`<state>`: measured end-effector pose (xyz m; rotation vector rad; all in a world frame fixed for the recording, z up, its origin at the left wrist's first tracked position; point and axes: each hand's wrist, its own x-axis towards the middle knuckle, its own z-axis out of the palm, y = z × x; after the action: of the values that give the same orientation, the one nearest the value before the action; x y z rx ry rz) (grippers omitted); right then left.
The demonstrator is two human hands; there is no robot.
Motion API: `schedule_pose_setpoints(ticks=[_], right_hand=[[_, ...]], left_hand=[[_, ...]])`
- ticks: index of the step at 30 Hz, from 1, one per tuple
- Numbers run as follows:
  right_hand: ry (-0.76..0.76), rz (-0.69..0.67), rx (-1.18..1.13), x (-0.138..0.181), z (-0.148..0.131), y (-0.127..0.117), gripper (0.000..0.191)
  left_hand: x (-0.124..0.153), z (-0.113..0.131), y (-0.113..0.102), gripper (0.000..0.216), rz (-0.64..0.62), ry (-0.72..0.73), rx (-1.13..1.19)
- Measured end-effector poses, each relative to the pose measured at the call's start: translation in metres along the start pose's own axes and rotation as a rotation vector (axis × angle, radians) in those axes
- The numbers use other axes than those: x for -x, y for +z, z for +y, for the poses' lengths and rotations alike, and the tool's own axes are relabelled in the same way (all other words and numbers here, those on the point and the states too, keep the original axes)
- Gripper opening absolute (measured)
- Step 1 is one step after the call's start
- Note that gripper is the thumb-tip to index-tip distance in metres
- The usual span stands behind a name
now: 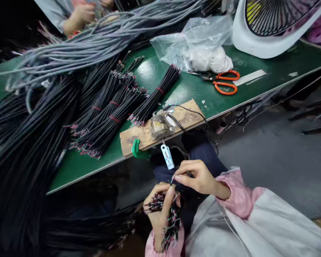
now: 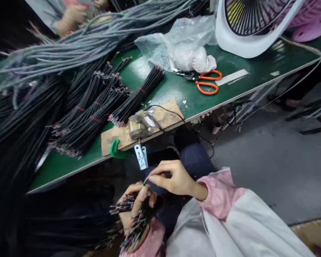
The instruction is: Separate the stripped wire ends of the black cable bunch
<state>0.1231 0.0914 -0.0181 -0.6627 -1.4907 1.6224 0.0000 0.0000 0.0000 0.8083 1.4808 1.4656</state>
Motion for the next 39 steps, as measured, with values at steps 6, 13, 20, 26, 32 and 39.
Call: schedule_pose_setpoints(ticks=[6, 13, 20, 26, 32, 39], right_hand=[[-0.022, -0.041, -0.024, 0.0, -0.002, 0.0, 0.016], [0.062, -0.088, -0.186, -0.005, -0.001, -0.007, 0.021], [0.014, -0.226, -0.227, -0.007, 0.002, -0.011, 0.022], [0.008, -0.236, -0.23, -0.01, 0.005, -0.014, 0.02], [0.033, -0.175, -0.144, -0.012, -0.001, -0.013, 0.022], [0.016, -0.18, -0.235, -0.008, 0.001, -0.015, 0.027]], left_hand=[[0.006, 0.009, 0.014, 0.014, 0.068, -0.005, 0.03], [0.009, 0.008, 0.01, 0.015, 0.038, -0.152, 0.102], [0.006, 0.01, 0.007, 0.022, -0.069, -0.198, 0.094], [0.005, 0.011, 0.006, 0.021, -0.07, -0.199, -0.025], [0.0, 0.007, -0.002, 0.013, -0.067, -0.163, -0.111], [0.0, 0.009, 0.003, 0.014, -0.043, -0.116, -0.05]])
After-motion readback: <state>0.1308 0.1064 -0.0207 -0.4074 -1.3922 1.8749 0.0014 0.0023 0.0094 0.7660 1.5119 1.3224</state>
